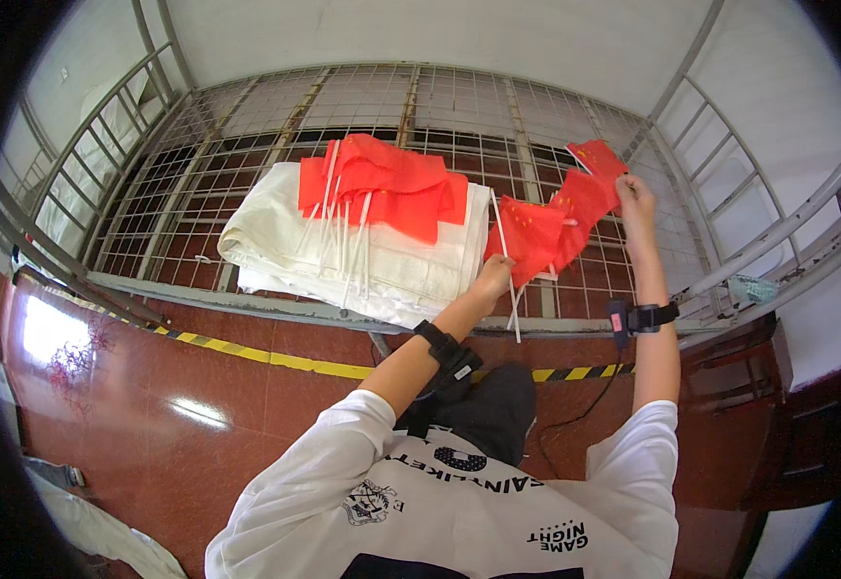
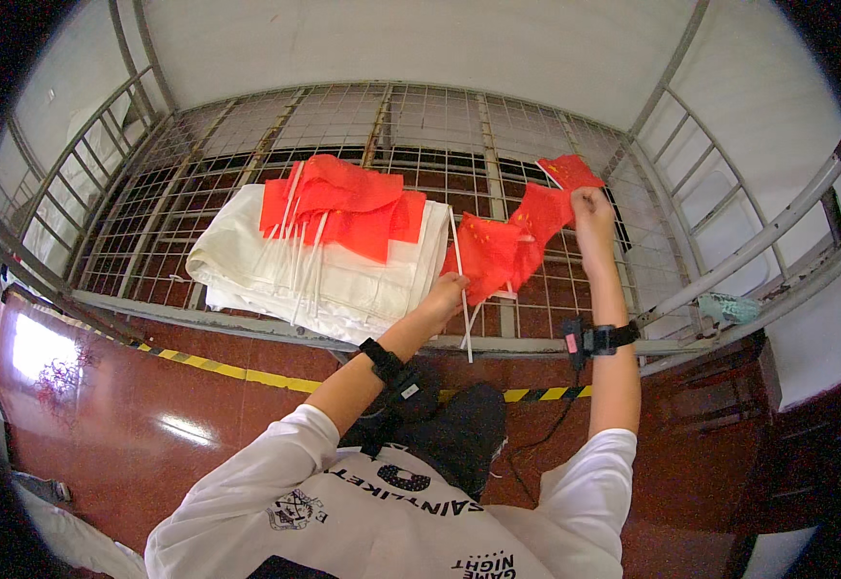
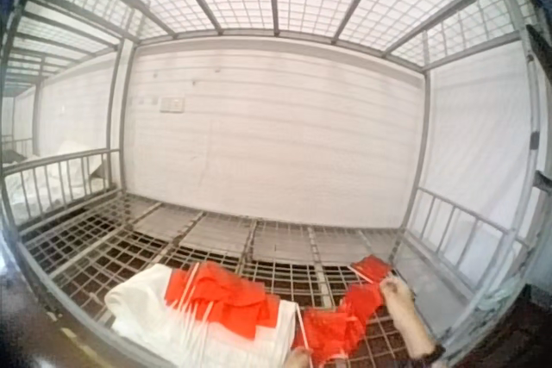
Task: The person assembles several small flags by sliding each red fabric flag piece onto a white plastic stick.
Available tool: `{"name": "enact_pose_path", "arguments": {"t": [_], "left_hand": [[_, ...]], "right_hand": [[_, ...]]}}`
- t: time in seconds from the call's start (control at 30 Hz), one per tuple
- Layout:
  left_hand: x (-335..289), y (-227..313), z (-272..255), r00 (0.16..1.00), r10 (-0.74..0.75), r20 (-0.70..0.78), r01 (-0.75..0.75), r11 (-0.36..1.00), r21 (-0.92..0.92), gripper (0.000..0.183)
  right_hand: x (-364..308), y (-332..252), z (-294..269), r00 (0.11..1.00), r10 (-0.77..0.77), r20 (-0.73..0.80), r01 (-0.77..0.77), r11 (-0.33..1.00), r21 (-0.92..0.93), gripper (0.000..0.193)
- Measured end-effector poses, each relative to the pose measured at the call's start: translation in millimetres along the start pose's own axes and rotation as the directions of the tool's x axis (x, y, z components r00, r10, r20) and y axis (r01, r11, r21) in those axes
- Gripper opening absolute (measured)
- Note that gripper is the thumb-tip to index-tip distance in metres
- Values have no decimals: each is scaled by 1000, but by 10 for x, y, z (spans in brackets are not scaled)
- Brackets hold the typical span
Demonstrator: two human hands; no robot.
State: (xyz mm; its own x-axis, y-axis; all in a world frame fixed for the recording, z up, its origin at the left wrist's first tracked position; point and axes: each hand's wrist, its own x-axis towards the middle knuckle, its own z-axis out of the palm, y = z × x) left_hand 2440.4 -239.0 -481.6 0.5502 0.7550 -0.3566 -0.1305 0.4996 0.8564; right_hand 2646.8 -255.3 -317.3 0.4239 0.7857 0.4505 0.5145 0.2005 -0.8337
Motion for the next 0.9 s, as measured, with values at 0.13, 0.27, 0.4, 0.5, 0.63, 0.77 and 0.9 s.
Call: {"name": "enact_pose_path", "arguments": {"t": [0.13, 0.27, 0.4, 0.5, 0.63, 0.77, 0.9], "left_hand": [[15, 3, 24, 1000, -16, -20, 17, 999, 28, 27], [-56, 29, 42, 999, 32, -16, -32, 999, 17, 27], [-136, 97, 72, 998, 61, -19, -59, 991, 120, 28], [-288, 231, 121, 973, 228, -49, -216, 961, 169, 27], [-562, 546, 183, 921, 377, 102, -382, 924, 30, 24], [-872, 795, 161, 822, 429, 375, -239, 858, -455, 18], [-1105, 798, 101, 761, 515, 395, -233, 784, -575, 14]], "right_hand": [[189, -288, -189, 999, 38, -12, -35, 984, 172, 18], [308, -490, -325, 991, 20, -133, 11, 975, 223, 17], [354, -655, -447, 983, -31, -183, 100, 919, 382, 16], [251, -835, -454, 990, -41, -133, 101, 868, 487, 16], [-78, -1129, -368, 999, 51, -2, -40, 802, 596, 18], [-426, -1242, -163, 991, 80, 109, -134, 682, 719, 20], [-754, -1109, -17, 981, 90, 171, -192, 515, 835, 24]]}}
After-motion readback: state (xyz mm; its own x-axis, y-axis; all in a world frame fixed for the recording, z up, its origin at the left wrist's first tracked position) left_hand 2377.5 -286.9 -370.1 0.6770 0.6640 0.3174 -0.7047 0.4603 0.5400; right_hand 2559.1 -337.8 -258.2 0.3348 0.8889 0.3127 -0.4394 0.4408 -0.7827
